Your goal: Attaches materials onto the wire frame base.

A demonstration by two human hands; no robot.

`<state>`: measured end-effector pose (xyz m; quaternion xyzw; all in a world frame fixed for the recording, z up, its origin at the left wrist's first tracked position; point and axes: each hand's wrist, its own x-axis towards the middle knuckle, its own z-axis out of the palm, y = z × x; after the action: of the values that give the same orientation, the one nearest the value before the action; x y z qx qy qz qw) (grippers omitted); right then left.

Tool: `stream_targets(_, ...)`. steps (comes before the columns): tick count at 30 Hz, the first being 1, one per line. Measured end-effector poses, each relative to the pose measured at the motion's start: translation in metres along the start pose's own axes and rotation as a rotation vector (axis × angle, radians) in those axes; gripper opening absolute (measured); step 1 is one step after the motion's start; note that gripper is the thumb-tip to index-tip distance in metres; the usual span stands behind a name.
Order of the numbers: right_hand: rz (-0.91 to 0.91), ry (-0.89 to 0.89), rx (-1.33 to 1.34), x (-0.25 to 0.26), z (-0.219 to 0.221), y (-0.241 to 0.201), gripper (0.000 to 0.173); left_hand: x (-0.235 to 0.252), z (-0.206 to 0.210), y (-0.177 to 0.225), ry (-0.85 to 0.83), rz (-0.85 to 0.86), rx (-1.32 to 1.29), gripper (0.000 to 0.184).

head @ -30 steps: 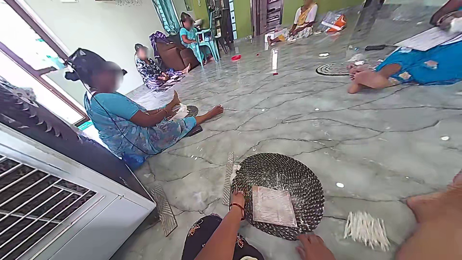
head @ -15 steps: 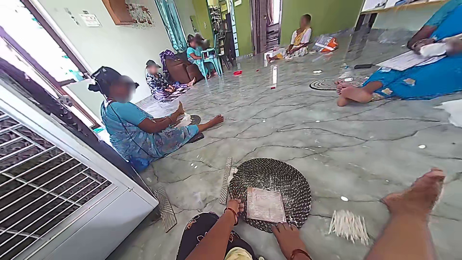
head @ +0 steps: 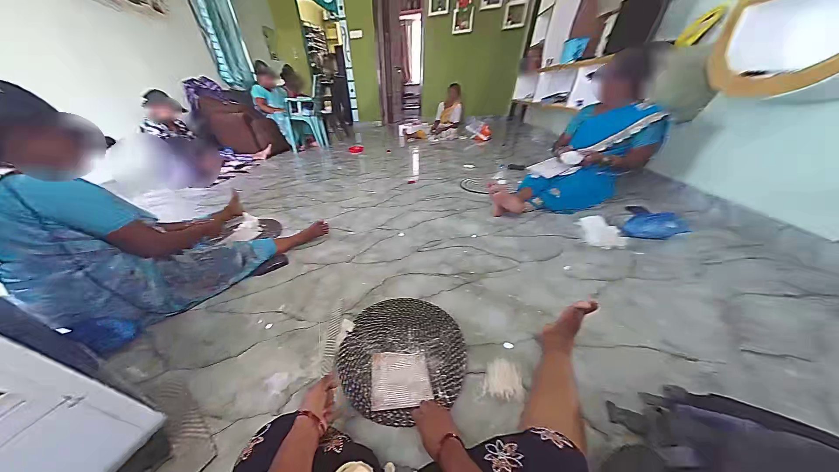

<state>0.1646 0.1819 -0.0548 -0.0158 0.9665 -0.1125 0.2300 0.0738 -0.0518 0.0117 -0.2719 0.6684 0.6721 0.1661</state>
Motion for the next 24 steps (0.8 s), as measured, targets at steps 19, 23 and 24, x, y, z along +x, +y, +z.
stream_targets(19,0.055,-0.056,-0.069,-0.003,0.003,-0.024,0.059,0.040,0.033,-0.017,-0.174,-0.123,0.476,0.043)
stream_targets(23,0.075,-0.019,-0.058,-0.005,0.005,-0.024,0.061,0.043,0.036,-0.016,-0.238,-0.044,0.646,0.045)
stream_targets(24,0.081,-0.023,-0.066,-0.005,0.006,-0.023,0.061,0.041,0.037,-0.016,-0.252,-0.029,0.687,0.044)
